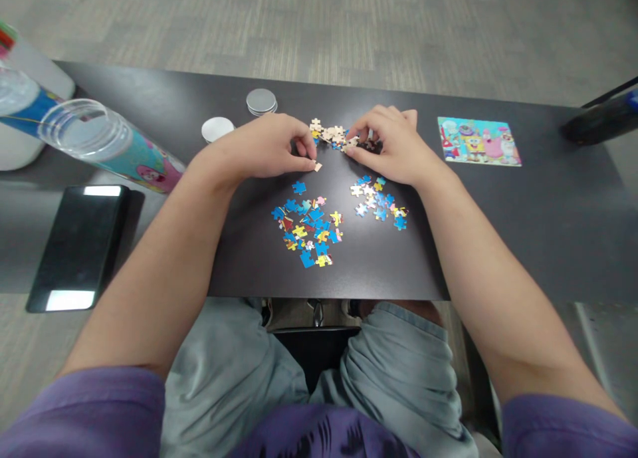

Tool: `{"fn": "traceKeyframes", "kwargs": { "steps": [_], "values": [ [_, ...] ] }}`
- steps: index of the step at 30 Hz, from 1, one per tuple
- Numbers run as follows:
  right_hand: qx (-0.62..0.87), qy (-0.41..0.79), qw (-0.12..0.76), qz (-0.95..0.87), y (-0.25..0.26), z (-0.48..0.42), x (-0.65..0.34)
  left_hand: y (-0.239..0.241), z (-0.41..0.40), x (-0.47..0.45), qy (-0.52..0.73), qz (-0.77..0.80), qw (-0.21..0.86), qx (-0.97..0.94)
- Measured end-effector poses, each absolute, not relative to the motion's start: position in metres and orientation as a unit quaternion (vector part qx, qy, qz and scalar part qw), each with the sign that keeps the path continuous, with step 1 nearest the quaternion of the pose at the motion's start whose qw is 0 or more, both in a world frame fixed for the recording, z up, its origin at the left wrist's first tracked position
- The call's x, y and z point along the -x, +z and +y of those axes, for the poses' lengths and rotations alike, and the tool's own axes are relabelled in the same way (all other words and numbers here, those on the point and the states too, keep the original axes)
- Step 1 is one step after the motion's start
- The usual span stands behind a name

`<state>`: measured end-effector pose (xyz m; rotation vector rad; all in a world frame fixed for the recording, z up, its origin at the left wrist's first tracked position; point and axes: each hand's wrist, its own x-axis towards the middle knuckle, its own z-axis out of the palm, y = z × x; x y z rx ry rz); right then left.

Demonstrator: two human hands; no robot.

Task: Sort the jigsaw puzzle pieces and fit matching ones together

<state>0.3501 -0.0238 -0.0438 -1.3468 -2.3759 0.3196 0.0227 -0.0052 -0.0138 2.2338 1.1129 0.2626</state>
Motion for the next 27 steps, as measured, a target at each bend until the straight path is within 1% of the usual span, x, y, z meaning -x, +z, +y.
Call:
{"fn": "traceKeyframes", "kwargs": {
  "steps": [6, 11, 15, 20, 25, 27],
  "values": [
    [0.474, 0.112, 0.196, -0.851, -0.046, -0.022, -0.352, -0.006, -0.008, -0.022, 0.087, 0.388, 0.345, -0.850],
    [0.472, 0.114, 0.207, -0.850, -0.045, -0.022, -0.352, 0.014, -0.016, -0.017, 0.015, 0.378, 0.386, -0.841],
    [0.471, 0.110, 0.208, -0.850, -0.045, -0.023, -0.351, 0.019, -0.021, -0.019, 0.016, 0.393, 0.380, -0.837],
    [0.471, 0.111, 0.209, -0.850, -0.045, -0.024, -0.350, 0.001, -0.013, -0.023, 0.078, 0.390, 0.345, -0.850],
    [0.469, 0.113, 0.211, -0.850, -0.044, -0.024, -0.350, 0.004, -0.011, -0.019, 0.025, 0.394, 0.366, -0.843],
    [0.468, 0.114, 0.210, -0.851, -0.045, -0.023, -0.351, 0.010, -0.013, -0.017, 0.029, 0.398, 0.373, -0.837]
  ]
}}
